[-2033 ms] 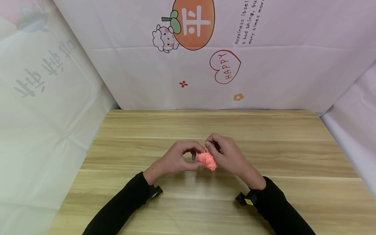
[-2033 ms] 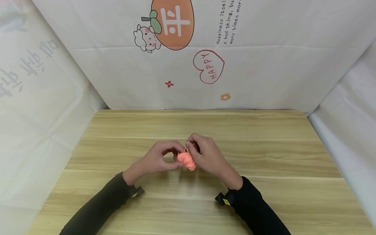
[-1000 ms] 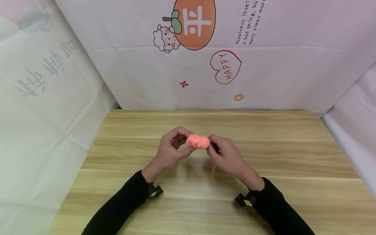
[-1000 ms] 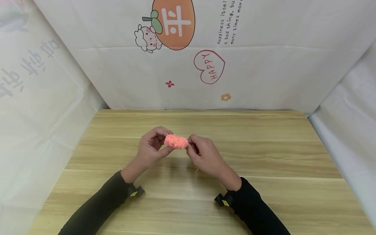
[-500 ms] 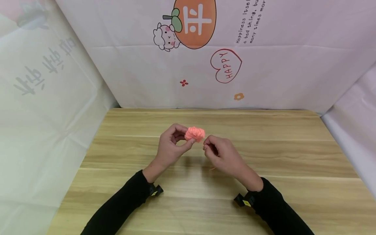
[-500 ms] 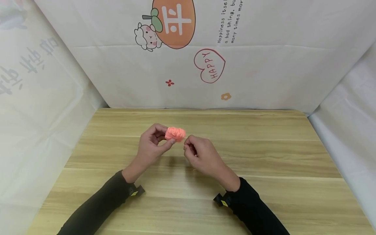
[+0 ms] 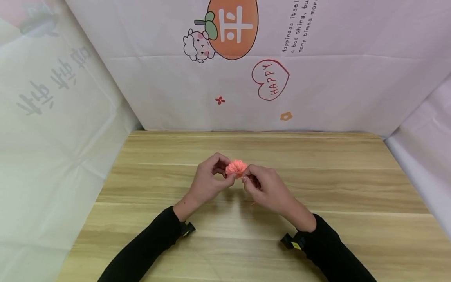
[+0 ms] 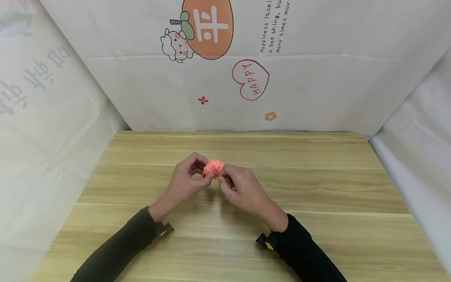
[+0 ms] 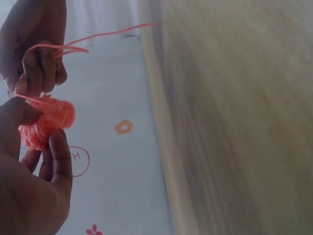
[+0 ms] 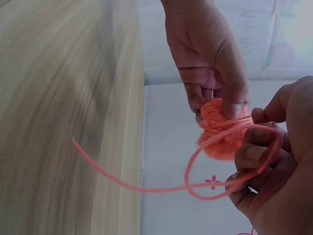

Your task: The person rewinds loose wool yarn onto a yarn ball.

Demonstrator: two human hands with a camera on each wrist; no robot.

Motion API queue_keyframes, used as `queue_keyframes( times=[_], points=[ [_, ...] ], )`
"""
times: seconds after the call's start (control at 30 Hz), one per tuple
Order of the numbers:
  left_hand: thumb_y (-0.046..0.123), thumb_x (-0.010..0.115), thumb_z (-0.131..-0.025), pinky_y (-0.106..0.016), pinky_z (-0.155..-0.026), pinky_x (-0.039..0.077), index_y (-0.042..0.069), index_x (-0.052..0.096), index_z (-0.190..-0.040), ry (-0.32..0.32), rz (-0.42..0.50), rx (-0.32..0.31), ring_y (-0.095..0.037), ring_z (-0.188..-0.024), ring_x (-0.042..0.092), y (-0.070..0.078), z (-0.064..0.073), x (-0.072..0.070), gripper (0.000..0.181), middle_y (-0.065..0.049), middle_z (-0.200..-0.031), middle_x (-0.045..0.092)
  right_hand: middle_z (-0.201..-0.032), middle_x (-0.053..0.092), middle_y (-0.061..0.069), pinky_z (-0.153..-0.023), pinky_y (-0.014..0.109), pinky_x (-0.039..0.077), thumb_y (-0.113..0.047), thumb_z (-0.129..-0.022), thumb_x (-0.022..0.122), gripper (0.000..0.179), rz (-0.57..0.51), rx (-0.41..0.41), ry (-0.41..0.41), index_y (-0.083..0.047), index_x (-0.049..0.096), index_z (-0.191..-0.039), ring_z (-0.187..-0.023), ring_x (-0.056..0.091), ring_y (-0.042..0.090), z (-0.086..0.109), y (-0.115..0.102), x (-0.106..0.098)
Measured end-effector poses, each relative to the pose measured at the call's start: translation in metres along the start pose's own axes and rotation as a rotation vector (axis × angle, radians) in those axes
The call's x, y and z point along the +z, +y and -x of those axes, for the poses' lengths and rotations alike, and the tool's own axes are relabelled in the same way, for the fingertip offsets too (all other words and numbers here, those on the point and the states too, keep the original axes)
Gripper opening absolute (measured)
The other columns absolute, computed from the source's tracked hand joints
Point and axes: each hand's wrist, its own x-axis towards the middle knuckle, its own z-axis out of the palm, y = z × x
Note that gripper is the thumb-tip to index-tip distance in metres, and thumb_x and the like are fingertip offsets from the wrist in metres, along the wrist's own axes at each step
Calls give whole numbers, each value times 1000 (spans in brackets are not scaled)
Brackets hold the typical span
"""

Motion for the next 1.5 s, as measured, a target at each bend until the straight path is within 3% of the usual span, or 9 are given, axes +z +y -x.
queue_keyframes(
  times=[0.23,0.47,0.67,0.93,1.07,1.5],
  points=[
    [-6,71,-76,-47,-63,53,3,60,-99,-77,-53,-21,-24,-73,59,-3,2,1,27,-8,-89,62,-67,48,-7,-45,22,34,-7,-94,53,15,-28,18,7,-20,59,-88,-52,40,6,-1,-3,-4],
    [0,69,-74,-37,-63,53,13,60,-98,-167,-116,-2,-12,-74,55,-21,4,2,29,6,-88,59,-68,49,-7,-45,23,35,-13,-98,52,14,-43,22,3,-14,61,-88,-53,41,7,-1,-6,-8],
    [-10,68,-69,-39,-66,54,6,59,-96,-262,-56,95,-18,-77,57,-5,3,2,32,-2,-90,58,-70,54,-8,-44,22,36,-14,-99,51,12,-42,33,12,-17,60,-90,-53,42,7,0,-4,-9],
    [-11,68,-66,-31,-69,53,4,58,-93,-368,-12,179,-17,-79,56,5,1,2,32,-5,-88,58,-67,52,-8,-44,22,36,-12,-97,52,12,-44,23,27,-18,59,-89,-52,42,7,-1,0,-11],
    [-10,66,-65,-30,-69,53,5,58,-93,-391,9,235,-16,-79,55,7,0,2,32,-4,-88,57,-67,50,-7,-45,22,35,-12,-97,53,11,-37,29,11,-13,60,-89,-53,41,7,0,0,-11],
    [-11,61,-65,-34,-71,53,4,55,-94,-384,202,288,-17,-83,53,10,-3,-1,34,-5,-91,55,-64,49,-7,-44,22,33,-11,-96,53,12,-39,43,8,-20,58,-90,-51,41,7,0,7,-8]
  ],
)
